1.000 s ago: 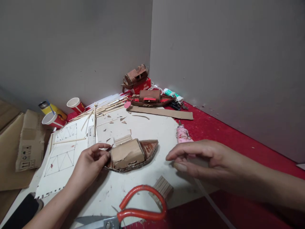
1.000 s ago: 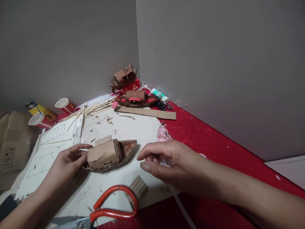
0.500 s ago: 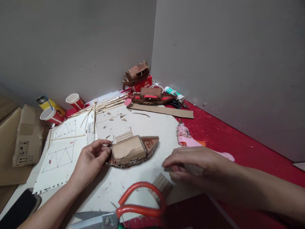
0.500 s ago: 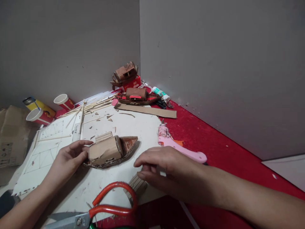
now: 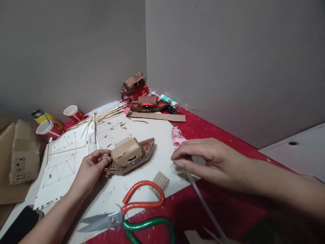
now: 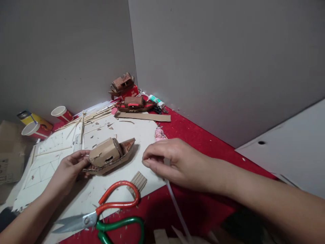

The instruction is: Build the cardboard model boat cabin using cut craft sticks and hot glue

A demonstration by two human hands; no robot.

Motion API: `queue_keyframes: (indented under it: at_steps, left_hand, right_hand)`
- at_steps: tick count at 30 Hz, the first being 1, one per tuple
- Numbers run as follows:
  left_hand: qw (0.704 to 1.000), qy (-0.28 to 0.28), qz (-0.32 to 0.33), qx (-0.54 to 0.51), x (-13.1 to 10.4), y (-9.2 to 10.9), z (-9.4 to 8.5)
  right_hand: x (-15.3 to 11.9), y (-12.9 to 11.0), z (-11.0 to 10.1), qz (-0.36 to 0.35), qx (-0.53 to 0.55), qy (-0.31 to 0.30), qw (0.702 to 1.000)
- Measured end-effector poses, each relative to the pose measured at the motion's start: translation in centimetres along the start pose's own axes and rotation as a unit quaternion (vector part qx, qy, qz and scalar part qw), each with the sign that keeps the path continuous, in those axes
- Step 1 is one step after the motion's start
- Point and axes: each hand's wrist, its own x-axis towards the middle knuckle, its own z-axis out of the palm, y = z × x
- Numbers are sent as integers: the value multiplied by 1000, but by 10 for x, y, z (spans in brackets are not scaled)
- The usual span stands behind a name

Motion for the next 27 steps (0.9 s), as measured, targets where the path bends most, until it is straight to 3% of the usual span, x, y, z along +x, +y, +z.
queue_keyframes:
  at_steps: [3,7,10,13,18,22,25,27]
  left_hand:
    - [1000,0,7,-7,1,0,-2]
    - [999,-23,15,-25,2,-2,-5]
    - [998,-42,16,-33,2,-3,-5]
    - [998,-42,16,-37,1,-3,-6]
    - [999,-15,31,-34,-1,-4,-6]
    - [999,5,48,-25,-1,-6,-6]
    - [998,7,56,-22,-1,-8,-6]
    - [998,4,57,-22,-1,-8,-6]
  right_hand:
    - [-9,-16,9,9,-5,-24,1000]
    - [-8,-39,47,-53,-63,-105,991]
    - [-3,-54,76,-86,-148,-163,972]
    - [0,-65,92,-112,-244,-187,945]
    - [11,-81,97,-110,-295,-248,916]
    - [23,-89,94,-50,-279,-306,909]
    - [18,-85,84,-5,-239,-313,919]
    - [7,-77,71,6,-192,-280,941]
